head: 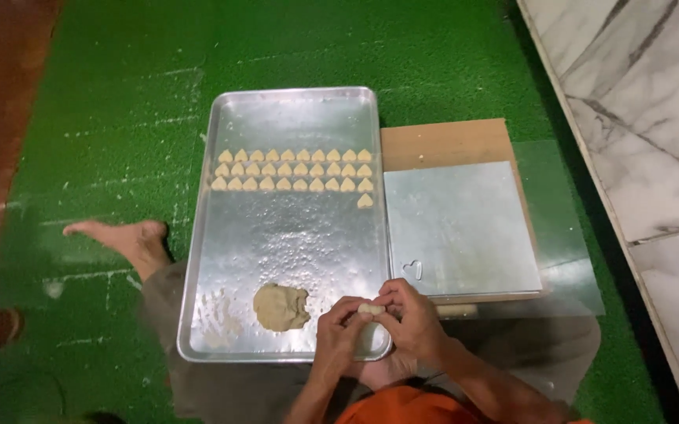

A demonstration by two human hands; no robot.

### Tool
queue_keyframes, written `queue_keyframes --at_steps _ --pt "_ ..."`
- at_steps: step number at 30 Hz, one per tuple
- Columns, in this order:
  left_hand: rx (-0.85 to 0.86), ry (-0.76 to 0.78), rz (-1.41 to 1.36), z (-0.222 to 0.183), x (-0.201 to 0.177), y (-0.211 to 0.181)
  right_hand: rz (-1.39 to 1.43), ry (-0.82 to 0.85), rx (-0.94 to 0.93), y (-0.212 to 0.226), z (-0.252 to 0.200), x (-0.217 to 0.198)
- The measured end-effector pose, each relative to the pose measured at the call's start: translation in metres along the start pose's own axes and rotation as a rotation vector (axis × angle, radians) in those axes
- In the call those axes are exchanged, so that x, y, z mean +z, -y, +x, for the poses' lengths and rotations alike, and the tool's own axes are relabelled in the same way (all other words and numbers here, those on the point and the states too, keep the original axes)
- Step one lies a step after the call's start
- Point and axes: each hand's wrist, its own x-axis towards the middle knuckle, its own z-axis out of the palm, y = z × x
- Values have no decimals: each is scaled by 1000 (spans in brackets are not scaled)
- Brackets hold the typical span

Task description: Using a rolling pin and a heart-shaped cutter to create dough shapes and placing them on a baking tray.

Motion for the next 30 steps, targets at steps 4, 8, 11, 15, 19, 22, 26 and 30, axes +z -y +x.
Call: queue_keyframes --at_steps 4,8,11,15,19,22,26,30 --pt "-14 18 31 7 3 0 152 -24 -5 -20 5 -10" --pt "-106 129 -115 18 0 13 485 151 106 -40 9 -23" --pt "-122 251 -295 29 -4 29 306 271 -63 -24 8 -35" --pt "-202 186 -144 17 10 20 372 305 -119 -35 0 -40" --pt "-125 221 -319 4 22 45 389 128 66 -36 -5 -43" --pt "-113 36 -125 -8 29 41 51 110 -249 -40 -8 -45" --pt "318 124 -21 2 24 48 382 11 -90 -73 -14 -32" --pt "623 98 116 11 21 29 408 -179 170 -83 -14 -14"
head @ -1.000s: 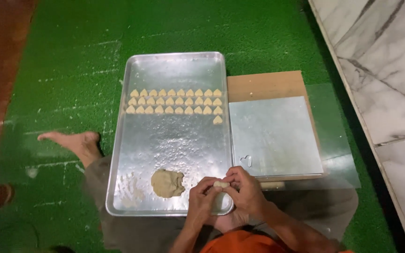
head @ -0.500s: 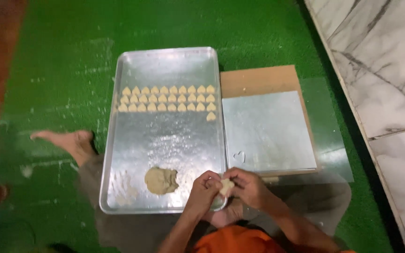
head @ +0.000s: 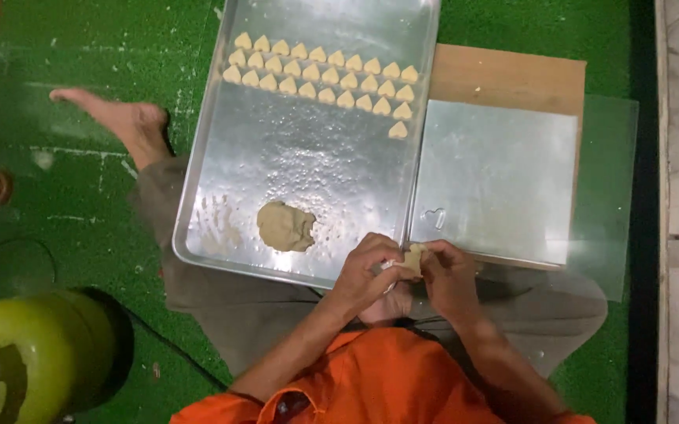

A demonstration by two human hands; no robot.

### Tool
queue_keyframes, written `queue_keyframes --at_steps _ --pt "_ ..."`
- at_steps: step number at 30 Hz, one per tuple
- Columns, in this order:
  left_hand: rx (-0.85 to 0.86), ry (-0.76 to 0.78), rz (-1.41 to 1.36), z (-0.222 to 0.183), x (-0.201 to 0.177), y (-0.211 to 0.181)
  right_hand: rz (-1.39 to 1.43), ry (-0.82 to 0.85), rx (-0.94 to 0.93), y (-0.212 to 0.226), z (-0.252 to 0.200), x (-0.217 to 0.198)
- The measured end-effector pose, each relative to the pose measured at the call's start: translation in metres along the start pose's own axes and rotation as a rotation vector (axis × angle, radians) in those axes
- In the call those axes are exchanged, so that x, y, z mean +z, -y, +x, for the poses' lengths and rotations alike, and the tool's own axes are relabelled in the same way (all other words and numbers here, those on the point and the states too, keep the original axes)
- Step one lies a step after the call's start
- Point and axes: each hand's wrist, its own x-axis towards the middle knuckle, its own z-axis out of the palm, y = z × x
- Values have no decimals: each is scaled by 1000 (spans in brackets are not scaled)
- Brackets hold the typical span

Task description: Using a rolling pin and a heart-shaped cutter to create dough shapes and placing them on a baking tray.

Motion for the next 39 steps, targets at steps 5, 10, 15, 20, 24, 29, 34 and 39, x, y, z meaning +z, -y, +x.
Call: queue_keyframes --at_steps 5,10,15,20,24,29,34,39 --pt "-152 -25 -112 -7 2 12 -244 167 7 44 -10 19" --pt "-156 -36 -123 -8 -2 7 -430 315 -103 49 -9 21" --pt "-494 -49 -414 -11 0 13 -366 352 -147 36 2 8" --pt "-698 -81 -824 -16 2 23 -75 326 -302 4 7 0" --pt "-844 -125 -916 -22 11 36 -275 356 -480 41 -1 12" --pt "-674 -232 -551 -33 18 42 -299 154 -345 24 3 4" --pt "-546 -136 -266 -14 8 9 -294 48 -186 23 5 7" --pt "-537 -83 -283 -7 6 28 -127 20 -14 36 5 20"
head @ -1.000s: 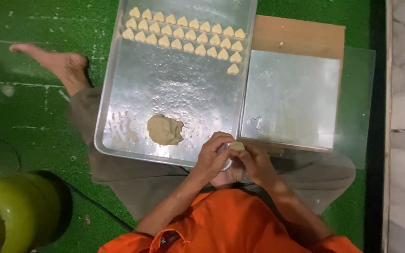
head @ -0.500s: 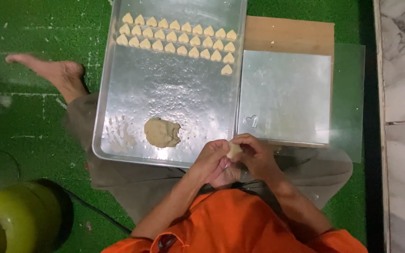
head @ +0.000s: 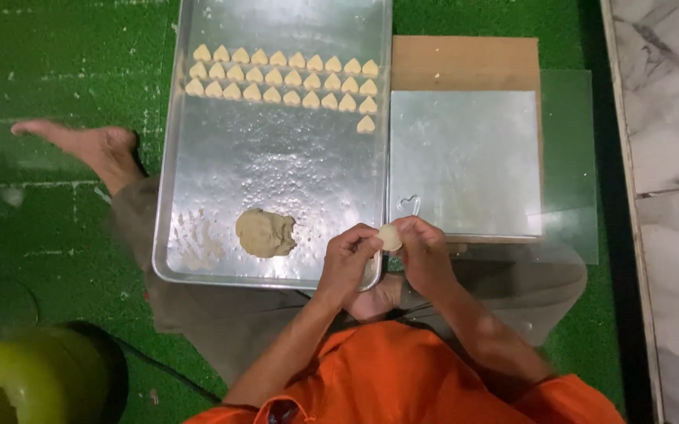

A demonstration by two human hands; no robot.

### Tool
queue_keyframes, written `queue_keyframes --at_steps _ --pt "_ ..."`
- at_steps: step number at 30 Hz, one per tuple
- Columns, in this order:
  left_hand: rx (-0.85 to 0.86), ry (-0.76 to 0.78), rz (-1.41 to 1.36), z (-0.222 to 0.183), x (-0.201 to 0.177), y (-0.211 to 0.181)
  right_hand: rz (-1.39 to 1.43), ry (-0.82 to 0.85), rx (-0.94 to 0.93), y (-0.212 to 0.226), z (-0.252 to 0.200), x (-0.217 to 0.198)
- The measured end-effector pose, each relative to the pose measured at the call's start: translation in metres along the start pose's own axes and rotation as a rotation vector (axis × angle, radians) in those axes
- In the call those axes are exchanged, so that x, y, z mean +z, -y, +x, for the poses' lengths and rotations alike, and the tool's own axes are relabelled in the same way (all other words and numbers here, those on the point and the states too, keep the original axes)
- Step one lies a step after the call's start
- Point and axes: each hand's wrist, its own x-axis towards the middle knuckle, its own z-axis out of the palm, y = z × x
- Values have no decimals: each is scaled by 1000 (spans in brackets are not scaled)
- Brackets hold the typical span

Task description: Using a rolling pin and a heart-shaped cutter to create dough shapes and placing them on a baking tray.

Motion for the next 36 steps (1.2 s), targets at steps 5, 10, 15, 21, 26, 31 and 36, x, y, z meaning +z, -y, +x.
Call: queue_keyframes --at_steps 5,10,15,21,26,31,36 --pt "87 51 71 -2 7 -26 -59 72 -64 18 -9 -4" --pt "192 84 172 -7 12 -28 -189 127 -129 18 -13 -13" --pt "-36 99 89 -4 -8 17 -287 225 -90 11 -3 -20" --pt "151 220 162 -25 4 -10 -115 308 166 -11 -8 -25" --pt "393 -67 292 -20 3 -9 -28 142 200 -14 -12 0" --pt "381 -131 267 -16 -3 -4 -119 126 148 -17 -18 5" --pt "60 55 96 -21 -12 -18 -393 142 -131 -32 -17 -9"
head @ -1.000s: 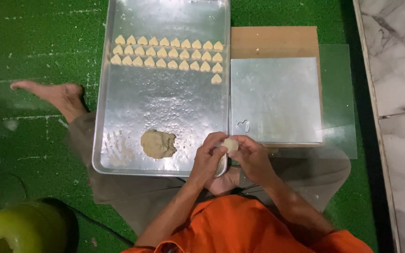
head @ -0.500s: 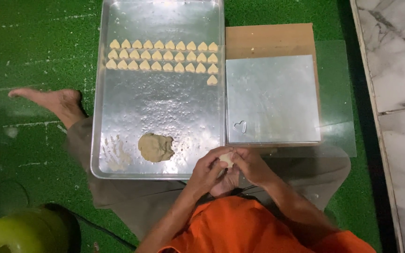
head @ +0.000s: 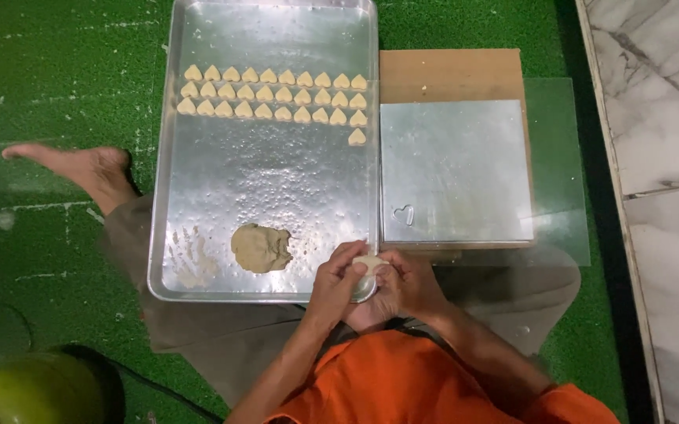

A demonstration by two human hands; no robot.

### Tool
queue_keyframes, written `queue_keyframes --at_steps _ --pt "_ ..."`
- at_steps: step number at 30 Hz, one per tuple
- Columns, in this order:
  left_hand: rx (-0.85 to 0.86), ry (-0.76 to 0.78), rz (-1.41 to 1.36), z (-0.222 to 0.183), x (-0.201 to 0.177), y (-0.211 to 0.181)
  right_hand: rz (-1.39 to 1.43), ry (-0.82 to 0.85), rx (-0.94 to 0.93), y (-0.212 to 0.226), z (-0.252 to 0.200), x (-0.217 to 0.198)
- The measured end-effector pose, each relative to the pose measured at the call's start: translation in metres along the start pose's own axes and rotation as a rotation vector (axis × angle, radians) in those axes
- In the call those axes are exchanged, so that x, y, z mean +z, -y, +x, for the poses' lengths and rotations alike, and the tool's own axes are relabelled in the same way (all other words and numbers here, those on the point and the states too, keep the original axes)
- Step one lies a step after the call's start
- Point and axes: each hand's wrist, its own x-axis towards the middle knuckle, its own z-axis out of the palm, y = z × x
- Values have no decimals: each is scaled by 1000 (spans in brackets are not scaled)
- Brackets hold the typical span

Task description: Using a rolling pin and a heart-shaped cutter to create dough shapes and placing them on a baking tray.

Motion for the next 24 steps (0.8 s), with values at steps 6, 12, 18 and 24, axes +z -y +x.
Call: queue_keyframes --at_steps 6,12,18,24 --pt "-243 -109 -32 -2 -15 5 -395 -175 -402 29 28 -22" --pt "-176 -207 -282 7 -24 41 -769 -209 -406 -22 65 -40" --pt "-137 -143 -395 1 -14 20 -694 -327 -300 -15 82 -91" --pt "-264 -251 -91 9 -14 16 -940 -473 -696 -31 68 -99"
